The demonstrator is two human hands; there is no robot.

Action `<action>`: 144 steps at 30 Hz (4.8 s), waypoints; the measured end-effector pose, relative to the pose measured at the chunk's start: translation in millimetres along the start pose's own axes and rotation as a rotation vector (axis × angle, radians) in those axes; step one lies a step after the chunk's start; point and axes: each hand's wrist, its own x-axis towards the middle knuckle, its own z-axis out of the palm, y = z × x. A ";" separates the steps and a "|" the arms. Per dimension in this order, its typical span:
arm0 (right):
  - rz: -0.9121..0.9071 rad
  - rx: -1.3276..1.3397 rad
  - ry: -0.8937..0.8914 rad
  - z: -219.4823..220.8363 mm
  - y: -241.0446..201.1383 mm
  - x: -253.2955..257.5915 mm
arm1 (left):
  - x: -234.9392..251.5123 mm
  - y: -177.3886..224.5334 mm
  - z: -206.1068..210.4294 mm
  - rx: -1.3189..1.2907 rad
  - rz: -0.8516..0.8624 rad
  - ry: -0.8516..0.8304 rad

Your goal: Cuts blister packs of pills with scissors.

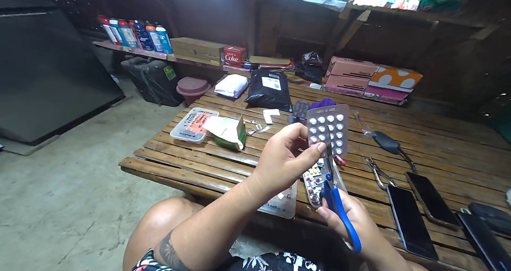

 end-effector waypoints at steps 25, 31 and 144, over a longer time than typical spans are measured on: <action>0.080 0.009 -0.021 -5.0 0.9 1.1 | 5.0 1.2 -8.6 0.084 -0.090 -0.101; 0.074 0.036 -0.075 -6.1 1.6 1.1 | 4.3 4.4 -9.3 0.078 -0.128 -0.130; -0.018 0.010 0.058 3.7 5.4 -0.2 | 3.4 -1.1 -4.9 0.028 -0.105 -0.185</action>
